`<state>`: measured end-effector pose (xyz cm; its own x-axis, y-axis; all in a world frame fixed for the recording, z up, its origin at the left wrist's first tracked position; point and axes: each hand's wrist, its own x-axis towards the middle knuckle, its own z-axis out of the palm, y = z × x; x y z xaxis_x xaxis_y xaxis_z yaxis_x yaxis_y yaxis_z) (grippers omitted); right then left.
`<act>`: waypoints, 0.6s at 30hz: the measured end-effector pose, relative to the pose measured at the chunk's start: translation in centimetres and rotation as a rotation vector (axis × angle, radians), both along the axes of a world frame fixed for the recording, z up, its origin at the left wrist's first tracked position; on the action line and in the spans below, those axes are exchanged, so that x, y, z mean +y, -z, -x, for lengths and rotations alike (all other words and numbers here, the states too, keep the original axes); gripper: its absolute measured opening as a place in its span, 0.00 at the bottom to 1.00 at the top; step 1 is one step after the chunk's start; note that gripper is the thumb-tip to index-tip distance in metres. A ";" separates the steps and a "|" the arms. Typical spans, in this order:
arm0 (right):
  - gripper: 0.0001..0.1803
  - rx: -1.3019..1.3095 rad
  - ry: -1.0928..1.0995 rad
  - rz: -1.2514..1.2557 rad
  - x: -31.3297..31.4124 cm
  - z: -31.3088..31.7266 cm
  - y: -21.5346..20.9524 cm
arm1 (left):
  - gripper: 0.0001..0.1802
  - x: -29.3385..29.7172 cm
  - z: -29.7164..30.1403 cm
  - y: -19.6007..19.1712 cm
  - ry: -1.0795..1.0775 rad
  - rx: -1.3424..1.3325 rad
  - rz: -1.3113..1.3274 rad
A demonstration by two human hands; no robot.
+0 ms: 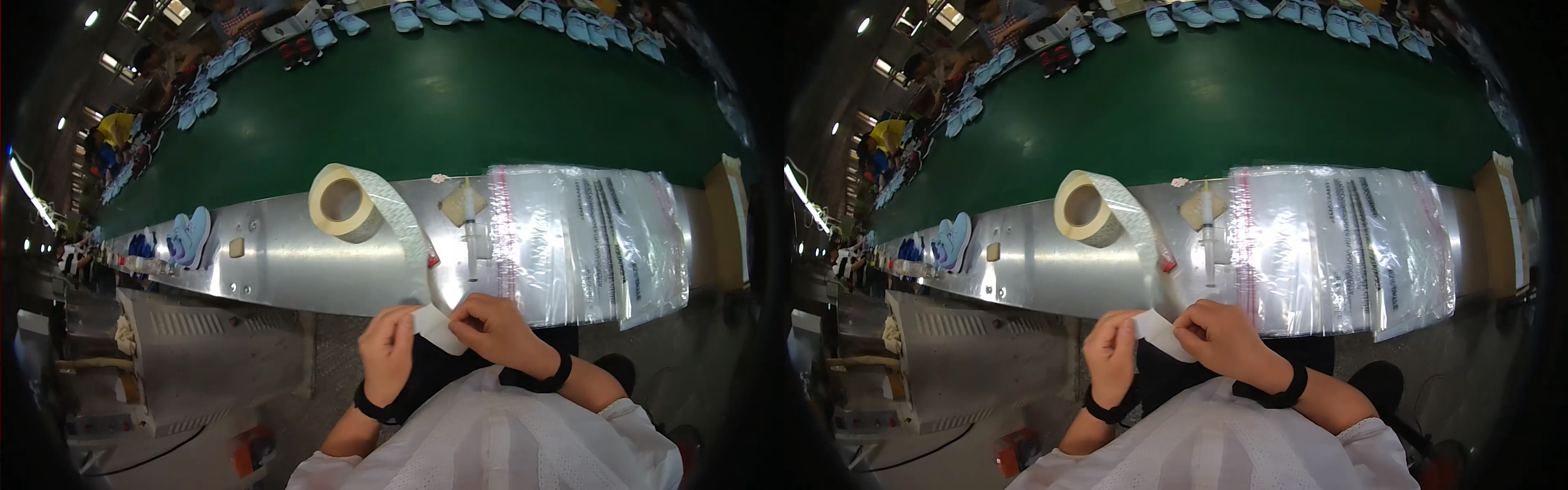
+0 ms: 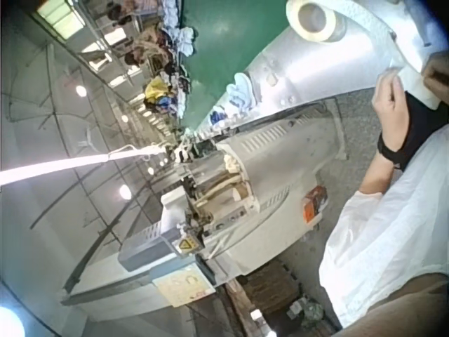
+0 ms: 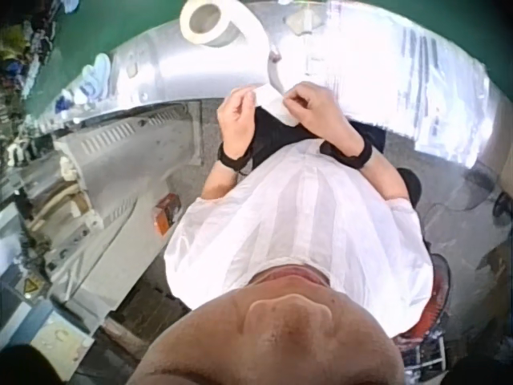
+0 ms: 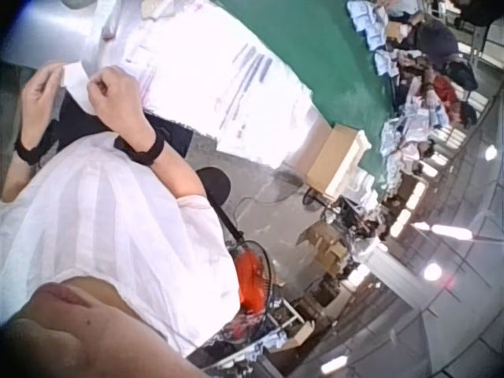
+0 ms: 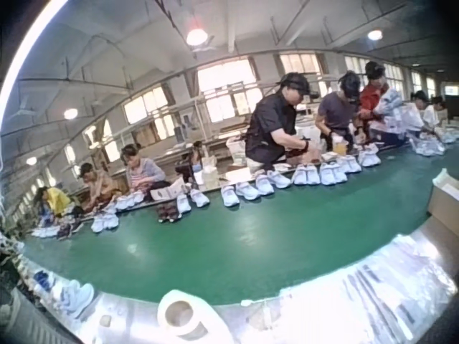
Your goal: The person applies glue to the soles of shoes using a syringe and a heat machine. They pick up a black shoe, heat it, apply glue, and place it on the table. They repeat this process with a light blue shoe. Finally, they prepare a plastic bag by peeling a label.
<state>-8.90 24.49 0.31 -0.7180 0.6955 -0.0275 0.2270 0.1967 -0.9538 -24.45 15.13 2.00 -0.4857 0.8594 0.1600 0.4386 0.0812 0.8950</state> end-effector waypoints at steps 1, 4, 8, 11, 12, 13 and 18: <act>0.05 -0.023 0.007 -0.029 0.1 -0.8 0.1 | 0.08 0.0 0.7 0.4 -0.080 0.017 -0.033; 0.08 -0.124 0.053 -0.111 1.2 -3.8 0.7 | 0.09 1.3 0.4 -1.0 -0.053 -0.008 -0.229; 0.13 -0.395 0.562 -0.500 4.4 -5.4 2.2 | 0.14 5.9 -4.2 0.0 0.678 -0.137 -0.061; 0.12 -0.601 0.620 -0.709 5.8 -5.7 5.2 | 0.22 8.0 -6.5 3.4 0.672 0.260 0.087; 0.12 -0.656 0.610 -0.701 5.8 -5.7 5.8 | 0.26 8.0 -6.6 4.1 0.647 0.281 0.082; 0.10 -0.616 0.634 -0.670 5.8 -6.1 6.1 | 0.26 7.5 -6.7 4.2 0.625 0.276 0.084; 0.04 -0.176 0.713 -0.300 6.5 -9.1 5.2 | 0.22 8.7 -5.1 3.4 0.611 -0.162 0.174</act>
